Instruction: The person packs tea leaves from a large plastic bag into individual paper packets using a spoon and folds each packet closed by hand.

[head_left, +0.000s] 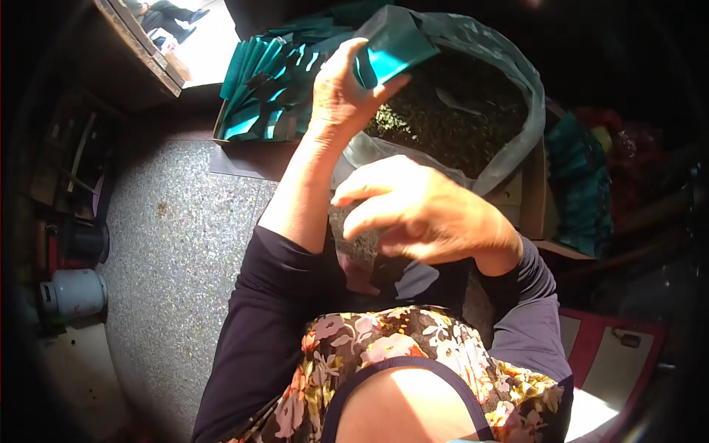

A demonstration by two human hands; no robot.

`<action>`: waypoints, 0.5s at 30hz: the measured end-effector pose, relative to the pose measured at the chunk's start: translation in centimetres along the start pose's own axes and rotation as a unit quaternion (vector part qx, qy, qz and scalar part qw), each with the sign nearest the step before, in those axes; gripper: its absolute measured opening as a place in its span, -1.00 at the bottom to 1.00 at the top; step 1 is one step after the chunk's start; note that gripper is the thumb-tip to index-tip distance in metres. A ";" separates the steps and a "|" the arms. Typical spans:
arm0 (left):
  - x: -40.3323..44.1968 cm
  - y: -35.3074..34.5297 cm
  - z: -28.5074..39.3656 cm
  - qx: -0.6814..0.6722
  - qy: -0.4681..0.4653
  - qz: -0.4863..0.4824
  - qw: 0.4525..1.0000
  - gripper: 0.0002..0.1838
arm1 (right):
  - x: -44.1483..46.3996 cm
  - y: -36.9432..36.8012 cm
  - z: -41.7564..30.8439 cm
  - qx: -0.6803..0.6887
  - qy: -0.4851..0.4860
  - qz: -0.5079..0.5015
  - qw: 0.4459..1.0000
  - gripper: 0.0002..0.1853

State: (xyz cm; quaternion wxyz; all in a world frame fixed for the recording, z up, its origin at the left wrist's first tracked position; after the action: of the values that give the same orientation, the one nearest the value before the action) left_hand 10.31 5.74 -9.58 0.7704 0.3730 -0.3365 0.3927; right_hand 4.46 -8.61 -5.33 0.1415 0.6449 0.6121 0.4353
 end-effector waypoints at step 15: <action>-0.3 -1.6 0.2 -0.003 -0.007 -0.014 1.000 -0.30 | -13.2 10.2 22.8 -0.419 -0.460 0.104 0.776 -0.68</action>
State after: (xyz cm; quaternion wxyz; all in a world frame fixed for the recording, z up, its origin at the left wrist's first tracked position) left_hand 11.47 4.80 -10.25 0.7744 0.3779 -0.3382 0.3784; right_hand 29.68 -14.80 -16.43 0.6163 0.7048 0.1603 0.3126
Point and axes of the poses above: each hand's wrist, its own x-axis towards the middle knuckle, its own y-axis out of the back of the hand, z = x × y, the point moved 7 cm from there along x, towards the middle knuckle, and after that the axes turned 1 degree about -y, right-handed, at the moved point
